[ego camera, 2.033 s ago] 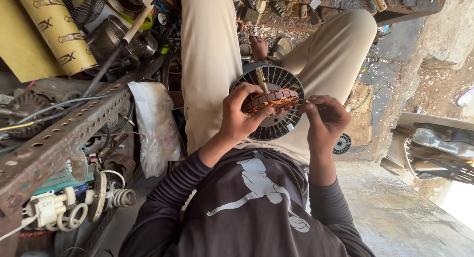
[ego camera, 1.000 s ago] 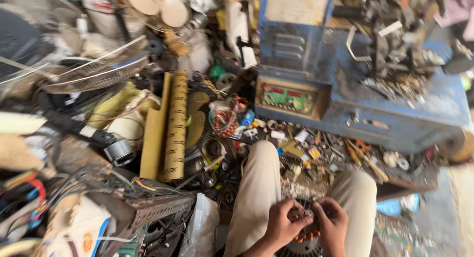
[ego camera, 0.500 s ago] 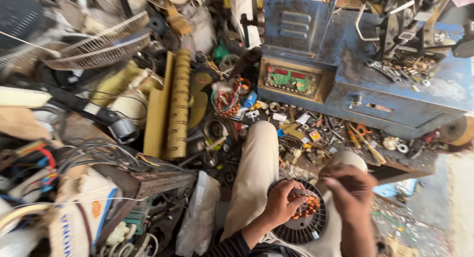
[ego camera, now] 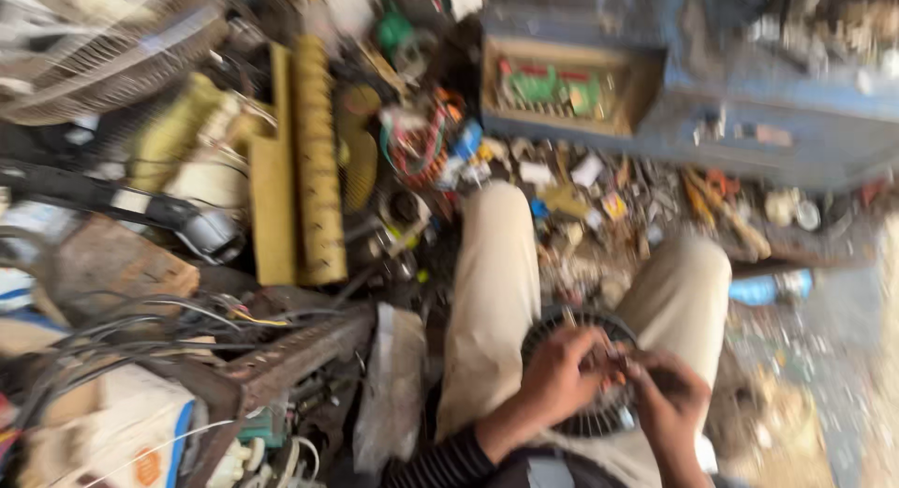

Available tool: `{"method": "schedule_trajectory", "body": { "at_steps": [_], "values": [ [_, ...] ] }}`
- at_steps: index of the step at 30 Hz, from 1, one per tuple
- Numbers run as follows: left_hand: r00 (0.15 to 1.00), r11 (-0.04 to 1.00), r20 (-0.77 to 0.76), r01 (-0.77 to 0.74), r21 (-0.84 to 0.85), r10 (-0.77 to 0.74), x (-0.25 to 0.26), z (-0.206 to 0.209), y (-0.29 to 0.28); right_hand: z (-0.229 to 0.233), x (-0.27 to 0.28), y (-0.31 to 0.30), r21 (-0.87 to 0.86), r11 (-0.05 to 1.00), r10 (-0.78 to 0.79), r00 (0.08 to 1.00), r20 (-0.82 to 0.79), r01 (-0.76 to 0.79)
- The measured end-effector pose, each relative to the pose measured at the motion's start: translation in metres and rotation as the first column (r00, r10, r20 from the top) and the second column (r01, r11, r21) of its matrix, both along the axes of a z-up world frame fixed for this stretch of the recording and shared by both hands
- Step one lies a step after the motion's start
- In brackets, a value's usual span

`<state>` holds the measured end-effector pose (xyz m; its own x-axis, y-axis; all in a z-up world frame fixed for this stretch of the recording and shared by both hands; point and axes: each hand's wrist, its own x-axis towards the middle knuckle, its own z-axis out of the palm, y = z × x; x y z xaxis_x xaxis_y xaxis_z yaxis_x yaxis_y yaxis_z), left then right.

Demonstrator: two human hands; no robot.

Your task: The person is repairing an electric motor stator by hand. They insert small rectangular pieces into the copper windings, use a screwdriver to adjust the components, and cut a strip of yellow tape with scissors to secure the assembly.

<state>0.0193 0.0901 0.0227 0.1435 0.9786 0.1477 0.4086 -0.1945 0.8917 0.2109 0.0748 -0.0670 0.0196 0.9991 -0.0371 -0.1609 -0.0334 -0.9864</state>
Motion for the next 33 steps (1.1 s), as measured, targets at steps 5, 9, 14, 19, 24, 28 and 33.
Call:
{"method": "schedule_trajectory", "body": {
  "at_steps": [5, 9, 14, 19, 24, 28, 33],
  "values": [
    [0.99, 0.964, 0.097, -0.124, 0.234, 0.104, -0.003, -0.042, -0.006, -0.005, 0.008, -0.002, 0.11, 0.989, -0.121, 0.977, 0.175, 0.102],
    [0.973, 0.929, 0.085, -0.232, 0.288, 0.216, -0.012, -0.065, -0.045, 0.018, -0.008, 0.023, -0.075, 0.996, 0.05, 0.996, -0.08, -0.056],
    [0.99, 0.985, 0.11, -0.102, 0.139, 0.087, -0.019, -0.033, -0.075, 0.073, -0.043, -0.003, -0.133, 0.99, 0.038, 0.999, 0.0, -0.037],
    [0.973, 0.972, 0.097, -0.218, 0.09, 0.21, -0.018, -0.017, -0.08, 0.088, -0.046, -0.06, -0.094, 0.94, 0.328, 0.945, -0.012, -0.327],
    [0.944, 0.965, 0.21, -0.261, -0.004, 0.256, -0.025, -0.04, -0.065, 0.079, -0.027, -0.054, 0.072, 0.984, 0.141, 0.965, 0.221, -0.16],
    [0.956, 0.995, 0.287, -0.085, 0.051, 0.067, -0.031, -0.044, -0.037, 0.076, -0.014, -0.034, 0.145, 0.989, -0.018, 0.951, 0.308, -0.028],
    [0.935, 0.987, 0.317, 0.149, 0.061, -0.161, -0.024, -0.049, -0.003, 0.058, -0.002, -0.027, 0.272, 0.96, -0.075, 0.884, 0.461, -0.061]
  ]
}}
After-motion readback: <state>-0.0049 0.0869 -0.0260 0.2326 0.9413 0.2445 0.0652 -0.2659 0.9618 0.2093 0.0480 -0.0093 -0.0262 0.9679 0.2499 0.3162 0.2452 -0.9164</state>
